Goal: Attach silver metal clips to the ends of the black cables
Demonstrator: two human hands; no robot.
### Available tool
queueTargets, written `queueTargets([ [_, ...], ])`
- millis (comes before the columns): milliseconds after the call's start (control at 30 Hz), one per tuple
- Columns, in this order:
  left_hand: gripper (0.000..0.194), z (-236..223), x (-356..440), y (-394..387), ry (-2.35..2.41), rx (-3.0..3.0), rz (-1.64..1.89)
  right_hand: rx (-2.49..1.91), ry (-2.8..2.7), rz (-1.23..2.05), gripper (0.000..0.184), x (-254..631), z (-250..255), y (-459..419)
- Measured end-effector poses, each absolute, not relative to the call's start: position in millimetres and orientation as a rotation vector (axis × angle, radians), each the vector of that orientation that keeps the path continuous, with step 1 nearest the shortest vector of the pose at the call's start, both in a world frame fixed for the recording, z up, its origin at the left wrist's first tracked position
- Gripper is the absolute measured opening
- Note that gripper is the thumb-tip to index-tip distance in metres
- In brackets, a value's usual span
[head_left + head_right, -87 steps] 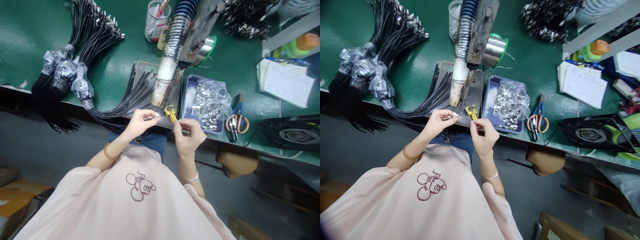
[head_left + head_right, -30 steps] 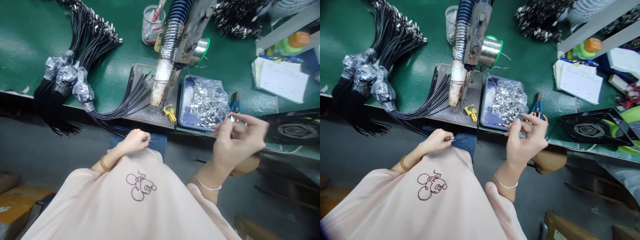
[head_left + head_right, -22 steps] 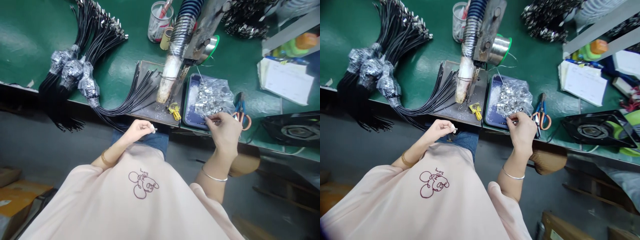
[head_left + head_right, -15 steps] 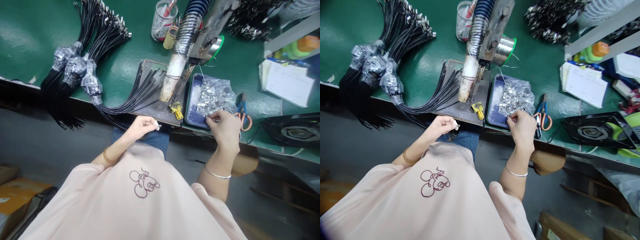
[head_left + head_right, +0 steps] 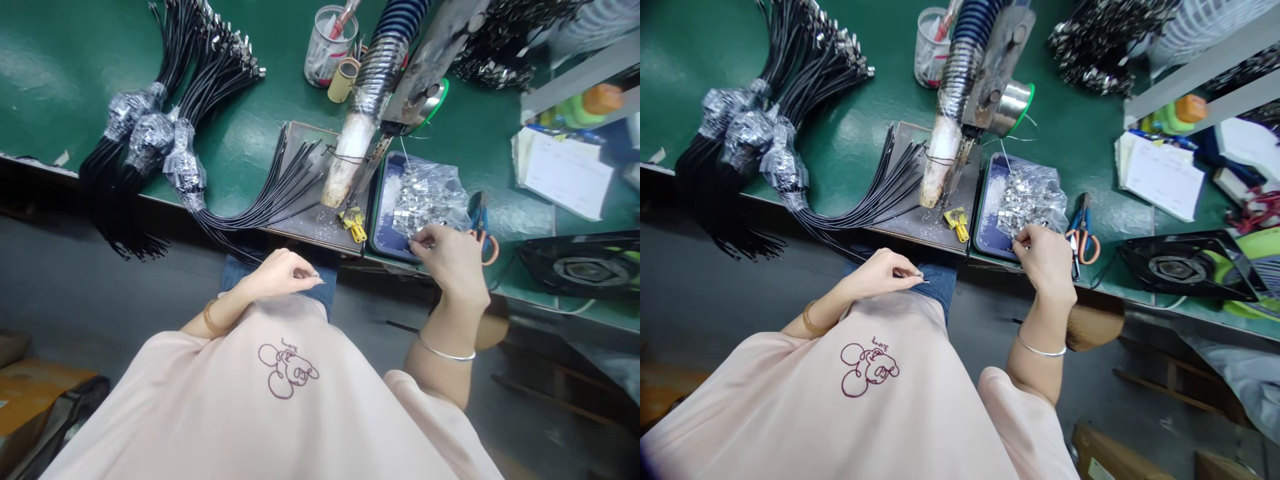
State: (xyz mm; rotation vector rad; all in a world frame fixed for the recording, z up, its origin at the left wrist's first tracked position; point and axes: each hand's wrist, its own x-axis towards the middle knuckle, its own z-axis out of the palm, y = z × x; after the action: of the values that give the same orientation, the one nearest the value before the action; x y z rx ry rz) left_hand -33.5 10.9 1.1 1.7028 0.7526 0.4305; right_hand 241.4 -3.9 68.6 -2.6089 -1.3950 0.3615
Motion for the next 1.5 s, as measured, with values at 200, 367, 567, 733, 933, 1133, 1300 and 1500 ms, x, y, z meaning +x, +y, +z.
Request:
queueTargets([
  [200, 0.022, 0.2, -26.5, 44.7, 1.165, 2.131, 0.842, -2.604, -1.438, 0.306, 0.038, 244.8, 64.5, 1.0],
  [367, 0.02, 6.2, -14.7, 72.3, 1.396, 2.366, 0.567, -2.344, -1.402, 0.272, 0.033, 254.2, 53.0, -9.7],
  [567, 0.009, 26.3, -28.4, 58.1, 0.951, 2.141, 0.453, -2.185, -1.251, 0.127, 0.032, 258.0, 48.3, -28.6],
  [733, 0.014, 32.8, -24.2, 42.6, 0.24, 1.625, 0.152, -1.926, -1.207, 0.153, 0.017, 243.7, 47.9, -33.3],
  [933, 0.021, 14.2, -2.7, 34.3, 0.757, 1.086, 0.701, -1.544, -1.24, 0.457, 0.014, 183.9, 41.2, -36.0],
  [1133, 0.028, 18.9, -2.8, 32.6, 0.788, 1.058, 0.722, -1.469, -1.331, 0.133, 0.007, 146.6, 21.7, -29.4],
  [1300, 0.029, 19.9, -3.4, 31.1, 0.802, 1.08, 0.724, -1.416, -1.234, 0.239, 0.008, 146.5, 16.5, -28.7],
  [1500, 0.031, 14.6, -0.7, 30.6, 0.819, 1.078, 0.742, -1.348, -1.359, 0.242, 0.007, 143.9, 15.8, -35.5],
])
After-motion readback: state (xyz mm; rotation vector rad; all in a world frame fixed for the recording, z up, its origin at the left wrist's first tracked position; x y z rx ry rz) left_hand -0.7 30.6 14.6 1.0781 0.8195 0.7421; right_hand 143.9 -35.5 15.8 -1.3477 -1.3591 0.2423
